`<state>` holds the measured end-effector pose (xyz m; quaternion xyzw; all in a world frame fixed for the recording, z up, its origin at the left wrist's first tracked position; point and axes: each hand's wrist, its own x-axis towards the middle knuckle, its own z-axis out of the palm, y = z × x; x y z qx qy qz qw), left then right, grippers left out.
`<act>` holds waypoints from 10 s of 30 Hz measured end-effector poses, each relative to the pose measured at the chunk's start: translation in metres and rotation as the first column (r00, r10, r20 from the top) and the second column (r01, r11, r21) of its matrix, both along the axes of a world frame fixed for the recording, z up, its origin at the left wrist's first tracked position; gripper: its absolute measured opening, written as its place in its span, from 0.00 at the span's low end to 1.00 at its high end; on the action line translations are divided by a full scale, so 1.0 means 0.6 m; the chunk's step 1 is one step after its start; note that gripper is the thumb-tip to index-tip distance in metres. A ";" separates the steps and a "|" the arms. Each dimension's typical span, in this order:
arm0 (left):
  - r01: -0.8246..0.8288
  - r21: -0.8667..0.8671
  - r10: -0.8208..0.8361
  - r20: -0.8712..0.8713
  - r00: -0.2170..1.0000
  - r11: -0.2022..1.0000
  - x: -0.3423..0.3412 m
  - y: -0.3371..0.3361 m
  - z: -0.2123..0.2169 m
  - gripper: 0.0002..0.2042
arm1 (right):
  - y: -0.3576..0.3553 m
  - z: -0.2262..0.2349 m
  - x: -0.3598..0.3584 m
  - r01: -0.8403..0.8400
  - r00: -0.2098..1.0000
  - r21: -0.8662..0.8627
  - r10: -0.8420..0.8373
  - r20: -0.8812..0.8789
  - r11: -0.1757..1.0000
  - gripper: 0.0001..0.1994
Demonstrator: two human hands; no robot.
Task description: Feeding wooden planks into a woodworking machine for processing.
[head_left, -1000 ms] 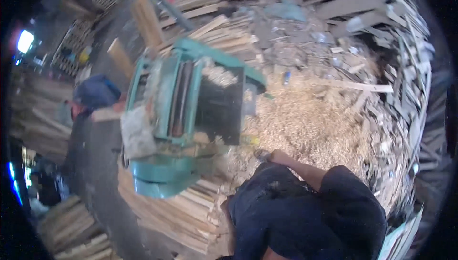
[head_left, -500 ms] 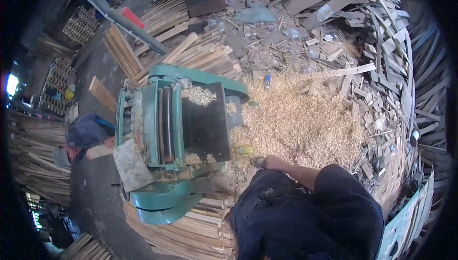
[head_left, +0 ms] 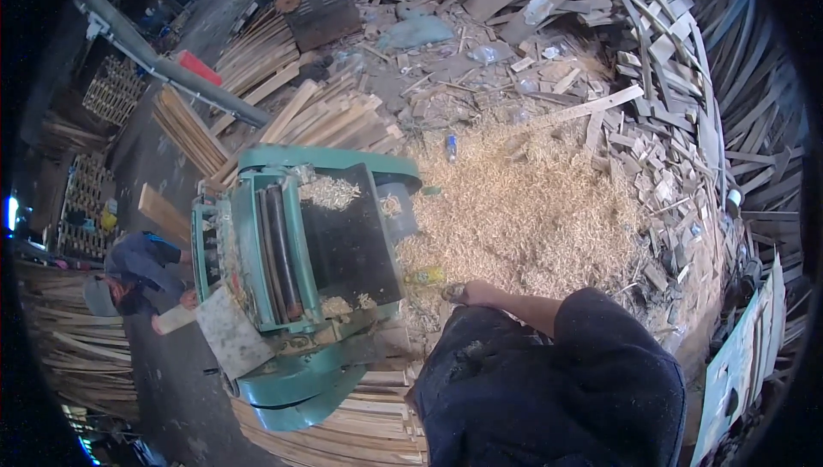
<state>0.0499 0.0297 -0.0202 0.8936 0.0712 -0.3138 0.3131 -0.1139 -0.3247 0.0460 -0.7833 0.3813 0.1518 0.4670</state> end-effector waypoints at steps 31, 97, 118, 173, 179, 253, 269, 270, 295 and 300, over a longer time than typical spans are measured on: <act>-0.089 -0.057 0.086 -0.056 0.995 0.994 -0.118 0.050 0.005 0.22 | 0.001 -0.071 0.008 -0.203 0.978 -0.015 0.203 0.040 0.979 0.21; -0.237 0.015 0.237 -0.121 0.964 0.971 -0.173 0.051 0.000 0.28 | 0.008 -0.010 0.032 -0.253 0.965 -0.079 0.257 0.044 0.964 0.15; -0.259 0.021 0.259 -0.013 0.966 0.966 -0.196 0.030 0.017 0.26 | -0.009 -0.052 0.060 -0.300 0.931 -0.264 0.342 0.131 0.917 0.18; -0.733 -0.201 0.694 -0.236 0.680 0.650 -0.404 -0.066 0.069 0.12 | -0.126 -0.006 0.481 -0.473 0.644 -0.804 0.764 -0.037 0.360 0.47; -0.776 -0.193 0.734 -0.251 0.631 0.601 -0.401 -0.090 0.084 0.11 | -0.139 -0.001 0.458 -0.477 0.650 -0.825 0.754 -0.097 0.305 0.47; -0.627 -0.163 0.555 -0.336 0.761 0.761 -0.196 -0.024 0.010 0.12 | -0.270 0.047 0.221 -0.664 0.667 -0.651 0.684 -0.294 0.368 0.48; -0.423 -0.129 0.389 -0.223 0.894 0.897 -0.185 -0.032 -0.026 0.16 | -0.294 0.058 0.168 -0.683 0.667 -0.634 0.664 -0.339 0.362 0.49; -0.444 -0.158 0.405 -0.226 0.886 0.882 -0.188 -0.031 -0.032 0.16 | -0.293 0.065 0.170 -0.712 0.667 -0.586 0.632 -0.394 0.386 0.48; -0.600 -0.189 0.542 -0.284 0.791 0.777 -0.289 0.006 -0.030 0.14 | -0.301 -0.098 0.411 -0.474 0.684 -0.562 0.686 0.250 0.678 0.19; -0.619 -0.278 0.550 -0.290 0.783 0.735 -0.279 -0.020 0.011 0.15 | -0.282 -0.065 0.434 -0.526 0.838 -0.226 0.544 0.026 0.820 0.25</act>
